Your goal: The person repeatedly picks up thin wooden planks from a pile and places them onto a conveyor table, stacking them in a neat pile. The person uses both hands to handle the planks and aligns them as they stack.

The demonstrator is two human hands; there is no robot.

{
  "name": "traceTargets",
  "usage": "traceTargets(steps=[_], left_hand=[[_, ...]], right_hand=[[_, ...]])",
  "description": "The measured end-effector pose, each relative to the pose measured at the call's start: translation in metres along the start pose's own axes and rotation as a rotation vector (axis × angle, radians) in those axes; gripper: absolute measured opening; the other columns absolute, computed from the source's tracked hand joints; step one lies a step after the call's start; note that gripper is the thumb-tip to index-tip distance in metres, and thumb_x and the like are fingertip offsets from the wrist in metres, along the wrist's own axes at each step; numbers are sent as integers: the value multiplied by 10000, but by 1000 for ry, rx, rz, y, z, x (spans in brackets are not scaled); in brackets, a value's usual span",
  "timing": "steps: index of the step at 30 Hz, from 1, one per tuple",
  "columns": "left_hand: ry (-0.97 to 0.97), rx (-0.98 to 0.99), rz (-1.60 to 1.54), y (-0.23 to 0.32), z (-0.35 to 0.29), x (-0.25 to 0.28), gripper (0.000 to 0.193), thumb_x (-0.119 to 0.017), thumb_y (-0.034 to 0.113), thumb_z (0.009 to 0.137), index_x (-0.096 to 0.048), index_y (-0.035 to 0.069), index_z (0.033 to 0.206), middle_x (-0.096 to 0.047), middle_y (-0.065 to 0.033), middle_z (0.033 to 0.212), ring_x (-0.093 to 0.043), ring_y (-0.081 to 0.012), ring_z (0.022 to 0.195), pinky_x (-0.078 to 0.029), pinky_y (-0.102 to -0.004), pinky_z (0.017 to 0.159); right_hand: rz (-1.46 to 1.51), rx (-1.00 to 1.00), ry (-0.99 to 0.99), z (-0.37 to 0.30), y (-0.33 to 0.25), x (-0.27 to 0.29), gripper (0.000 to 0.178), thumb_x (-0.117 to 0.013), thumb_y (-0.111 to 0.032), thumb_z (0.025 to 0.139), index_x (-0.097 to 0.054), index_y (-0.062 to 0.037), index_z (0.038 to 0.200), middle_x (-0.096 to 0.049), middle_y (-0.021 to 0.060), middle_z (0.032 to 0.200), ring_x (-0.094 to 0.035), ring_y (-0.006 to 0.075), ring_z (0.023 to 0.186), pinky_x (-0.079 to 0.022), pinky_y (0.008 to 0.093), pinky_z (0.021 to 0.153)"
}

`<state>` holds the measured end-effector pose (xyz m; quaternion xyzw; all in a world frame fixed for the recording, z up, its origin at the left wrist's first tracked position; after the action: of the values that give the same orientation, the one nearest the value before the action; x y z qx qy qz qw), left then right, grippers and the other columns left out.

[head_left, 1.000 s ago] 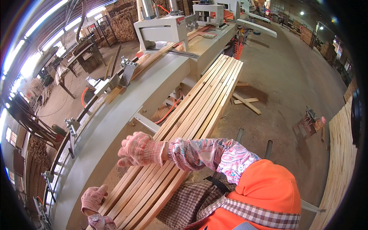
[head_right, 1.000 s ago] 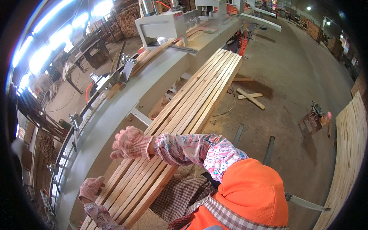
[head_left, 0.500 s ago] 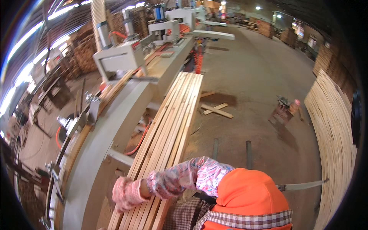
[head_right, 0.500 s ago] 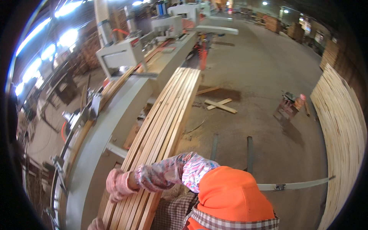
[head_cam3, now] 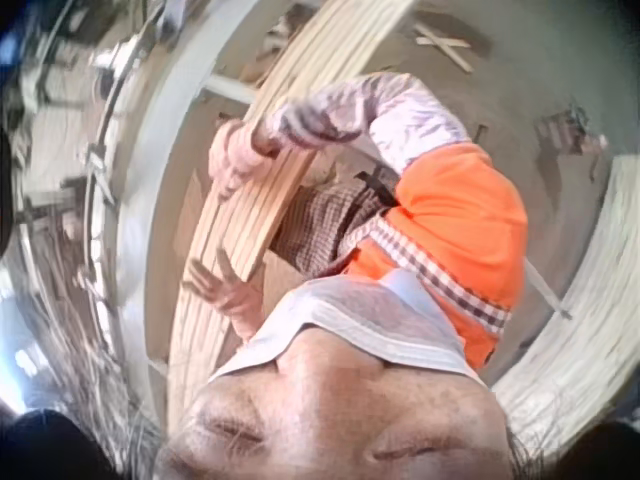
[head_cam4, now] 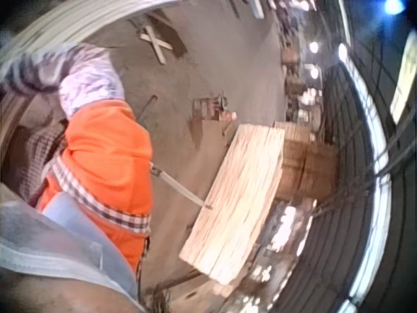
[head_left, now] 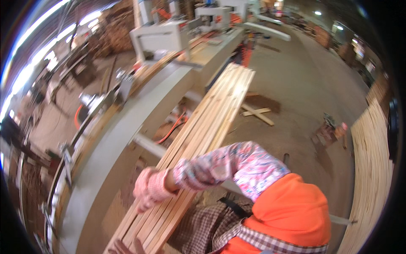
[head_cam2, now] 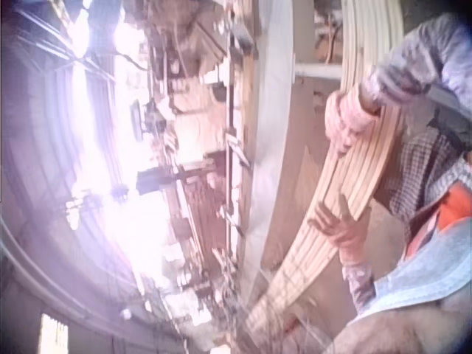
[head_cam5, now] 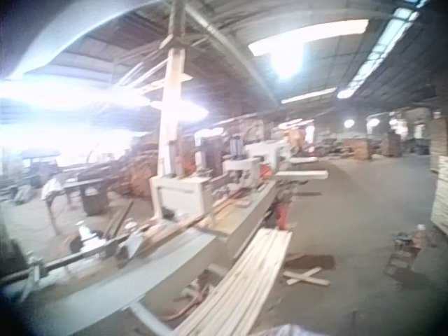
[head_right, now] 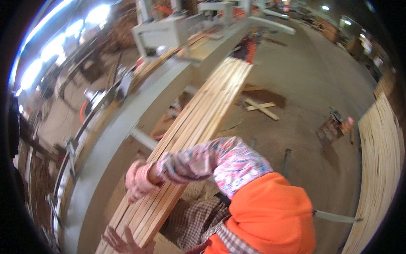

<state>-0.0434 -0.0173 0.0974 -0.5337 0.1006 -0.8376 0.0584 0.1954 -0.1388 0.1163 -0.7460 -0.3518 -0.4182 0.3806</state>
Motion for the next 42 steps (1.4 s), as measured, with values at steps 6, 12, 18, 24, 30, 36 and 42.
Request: traceTargets(steps=[6, 12, 18, 24, 30, 36, 42], left_hand=[[-127, 112, -290, -8, 2, -10, 847, -823, 435, 628, -518, 169, 1372, -429, -213, 1415, -444, -411, 1288, -377, -538, 1068], [-397, 288, -384, -44, -16, 13, 958, -610, 695, 771, -318, 156, 1507, -282, -218, 1535, -275, -408, 1416, -164, -535, 1180], [-751, 608, -312, -99, 74, 15, 796, -435, 713, 884, -538, 69, 1342, -560, -203, 1328, -533, -322, 1253, -428, -495, 1035], [-783, 544, -364, -119, 71, -92, 688, -430, 629, 914, -703, 22, 1087, -686, -199, 1105, -646, -330, 1076, -502, -472, 935], [-818, 605, -461, -118, 71, -73, 610, -476, 577, 881, -715, 53, 1081, -692, -181, 1093, -648, -335, 1057, -503, -452, 913], [-760, 697, -581, -120, 67, -70, 702, -434, 663, 882, -722, 44, 1044, -690, -206, 1063, -647, -352, 1042, -491, -444, 929], [-744, 709, -506, -124, 64, -82, 683, -436, 643, 891, -733, 38, 1001, -704, -195, 1026, -661, -333, 1030, -499, -441, 927]], right_hand=[[-535, 184, 621, 7, 16, -59, 112, -515, -210, 946, -597, -147, 904, -544, 23, 797, -579, 167, 765, -477, 344, 606], [-92, 218, 663, 3, -35, -35, 227, -579, -301, 951, -687, -107, 905, -681, 119, 876, -636, 333, 857, -503, 436, 774], [-58, 255, 637, -7, -7, -29, 295, -587, -322, 948, -684, -55, 865, -654, 153, 789, -612, 361, 765, -491, 451, 703], [4, 233, 639, -4, -4, -23, 299, -598, -303, 940, -693, -40, 833, -652, 165, 769, -621, 361, 757, -488, 446, 701], [23, 220, 435, -2, 7, -16, 293, -535, -329, 967, -700, -96, 903, -667, 149, 833, -627, 340, 817, -483, 421, 758], [643, -156, 224, 33, 70, -13, 504, -635, -498, 902, -699, -5, 988, -676, 62, 745, -585, 120, 682, -490, 298, 668], [571, -101, 181, 33, 48, -9, 376, -683, -343, 844, -721, 16, 946, -682, 55, 737, -604, 130, 714, -487, 299, 677]])
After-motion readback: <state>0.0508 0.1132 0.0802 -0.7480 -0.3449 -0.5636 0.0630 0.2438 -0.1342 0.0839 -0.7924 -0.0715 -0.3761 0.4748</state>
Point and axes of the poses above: each hand's wrist, its own z-axis towards the middle knuckle, its own x-axis out of the back of the hand, y = z × x, the point moved 3 cm from there along z, towards the middle knuckle
